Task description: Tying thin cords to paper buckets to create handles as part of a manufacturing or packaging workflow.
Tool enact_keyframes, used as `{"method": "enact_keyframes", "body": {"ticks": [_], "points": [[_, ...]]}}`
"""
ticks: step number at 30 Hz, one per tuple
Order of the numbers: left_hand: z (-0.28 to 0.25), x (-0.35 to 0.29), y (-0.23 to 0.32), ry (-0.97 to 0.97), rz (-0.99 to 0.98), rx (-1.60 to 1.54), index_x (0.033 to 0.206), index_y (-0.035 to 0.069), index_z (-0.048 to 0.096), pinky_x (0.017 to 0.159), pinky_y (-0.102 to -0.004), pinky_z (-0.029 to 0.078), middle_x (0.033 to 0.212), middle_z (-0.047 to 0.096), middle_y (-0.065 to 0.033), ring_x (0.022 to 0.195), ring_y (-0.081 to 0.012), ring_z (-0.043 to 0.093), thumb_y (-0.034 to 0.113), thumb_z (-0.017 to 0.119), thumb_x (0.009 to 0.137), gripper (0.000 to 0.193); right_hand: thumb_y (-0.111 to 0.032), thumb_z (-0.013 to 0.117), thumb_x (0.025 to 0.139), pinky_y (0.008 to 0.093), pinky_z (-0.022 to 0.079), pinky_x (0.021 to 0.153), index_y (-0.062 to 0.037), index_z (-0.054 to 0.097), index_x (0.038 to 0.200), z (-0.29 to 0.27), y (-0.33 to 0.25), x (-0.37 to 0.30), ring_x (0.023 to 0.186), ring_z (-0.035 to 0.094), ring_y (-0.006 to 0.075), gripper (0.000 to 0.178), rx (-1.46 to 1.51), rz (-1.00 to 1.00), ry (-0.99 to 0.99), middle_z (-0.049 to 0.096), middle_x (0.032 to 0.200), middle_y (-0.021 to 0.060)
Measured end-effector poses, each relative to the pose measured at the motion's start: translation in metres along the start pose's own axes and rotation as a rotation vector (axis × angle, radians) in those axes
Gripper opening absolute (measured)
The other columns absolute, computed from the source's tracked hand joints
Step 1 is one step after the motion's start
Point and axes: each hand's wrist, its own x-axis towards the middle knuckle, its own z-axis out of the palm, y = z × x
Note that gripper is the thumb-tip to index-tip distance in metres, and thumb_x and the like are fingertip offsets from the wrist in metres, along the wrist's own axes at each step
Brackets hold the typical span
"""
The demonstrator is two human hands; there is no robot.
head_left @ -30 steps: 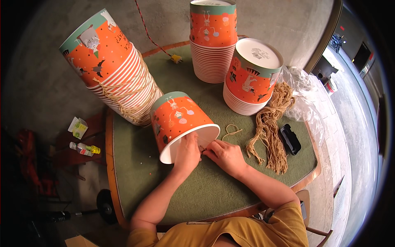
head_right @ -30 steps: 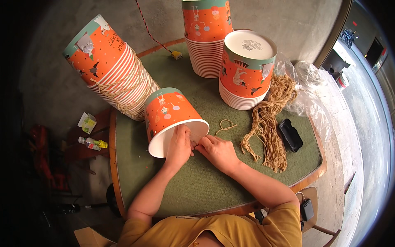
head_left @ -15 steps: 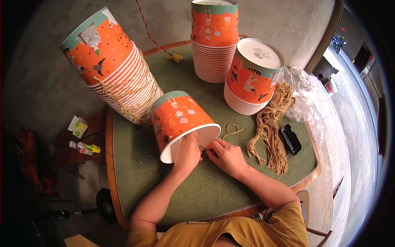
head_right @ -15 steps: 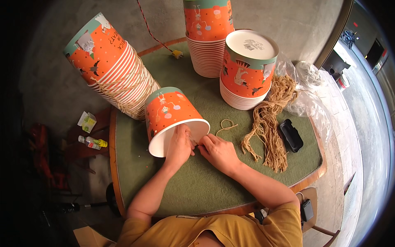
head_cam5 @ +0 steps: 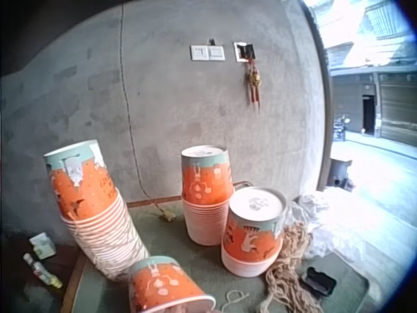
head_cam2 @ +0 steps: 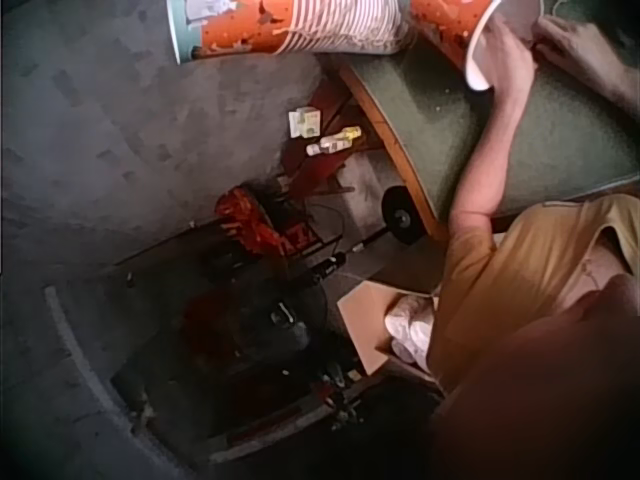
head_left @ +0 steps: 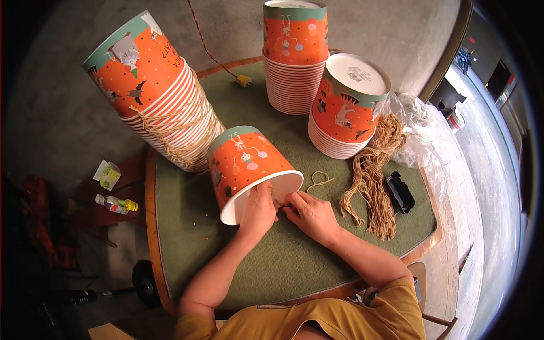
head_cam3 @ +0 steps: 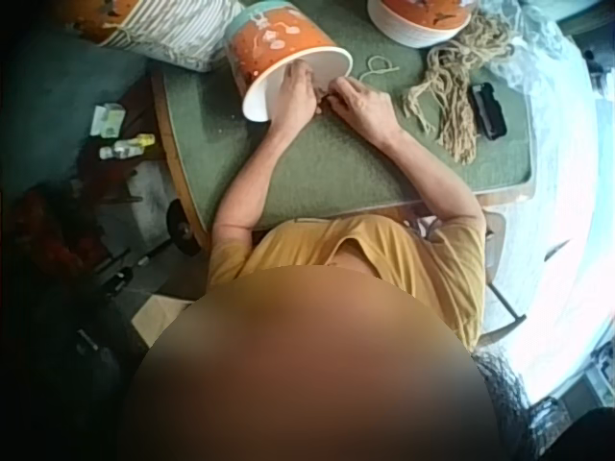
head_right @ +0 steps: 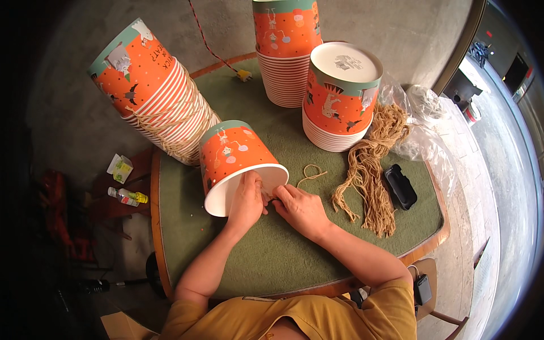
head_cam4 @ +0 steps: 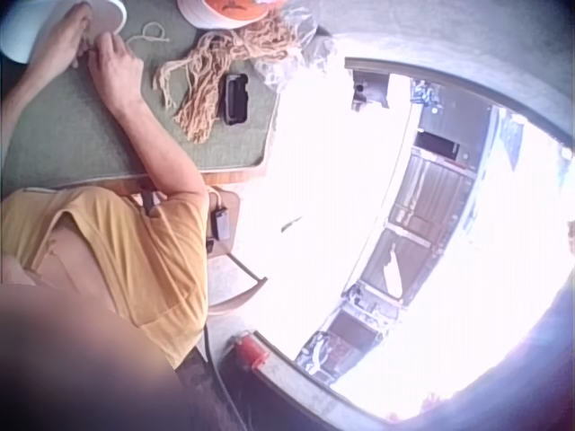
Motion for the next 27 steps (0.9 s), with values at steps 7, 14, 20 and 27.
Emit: {"method": "enact_keyframes", "body": {"ticks": [7, 14, 20, 27], "points": [[0.0, 0.0, -0.001, 0.008, 0.01, -0.011, 0.116, -0.003, 0.038, 0.041, -0.0333, 0.054, 0.106, 0.051, -0.0231, 0.064, -0.0265, 0.061, 0.008, 0.037, 0.102, 0.018, -0.014, 0.067, 0.083, 0.0393, 0.055, 0.06, -0.0116, 0.056, 0.1, 0.002, 0.0, 0.0, 0.076, 0.067, 0.0282, 0.02, -0.03, -0.009, 0.014, 0.063, 0.09, 0.0056], [-0.001, 0.0, 0.004, -0.007, -0.011, -0.021, 0.114, -0.004, 0.038, 0.041, -0.0336, 0.054, 0.106, 0.051, -0.0229, 0.063, -0.0267, 0.061, 0.007, 0.038, 0.101, 0.017, -0.013, 0.064, 0.084, 0.0401, 0.055, 0.057, -0.0126, 0.055, 0.099, 0.007, 0.002, 0.0, 0.071, 0.067, 0.0288, 0.017, -0.047, -0.003, 0.03, 0.064, 0.088, 0.0053], [-0.002, 0.0, 0.009, 0.018, -0.027, -0.017, 0.099, -0.002, 0.04, 0.04, -0.03, 0.053, 0.099, 0.05, -0.016, 0.061, -0.0197, 0.06, 0.006, 0.039, 0.102, 0.008, -0.013, 0.063, 0.086, 0.0404, 0.055, 0.056, -0.0134, 0.056, 0.099, 0.007, 0.005, 0.001, 0.069, 0.067, 0.0293, 0.014, -0.045, -0.006, 0.003, 0.065, 0.085, 0.0055], [0.001, 0.001, 0.001, 0.03, -0.034, -0.015, 0.105, -0.002, 0.04, 0.039, -0.0325, 0.052, 0.097, 0.052, -0.0192, 0.058, -0.0238, 0.06, 0.01, 0.039, 0.103, 0.011, -0.012, 0.062, 0.089, 0.0411, 0.055, 0.057, -0.0123, 0.057, 0.097, 0.006, 0.006, 0.001, 0.07, 0.067, 0.0304, 0.01, 0.015, -0.006, 0.005, 0.067, 0.084, 0.0067]]}}
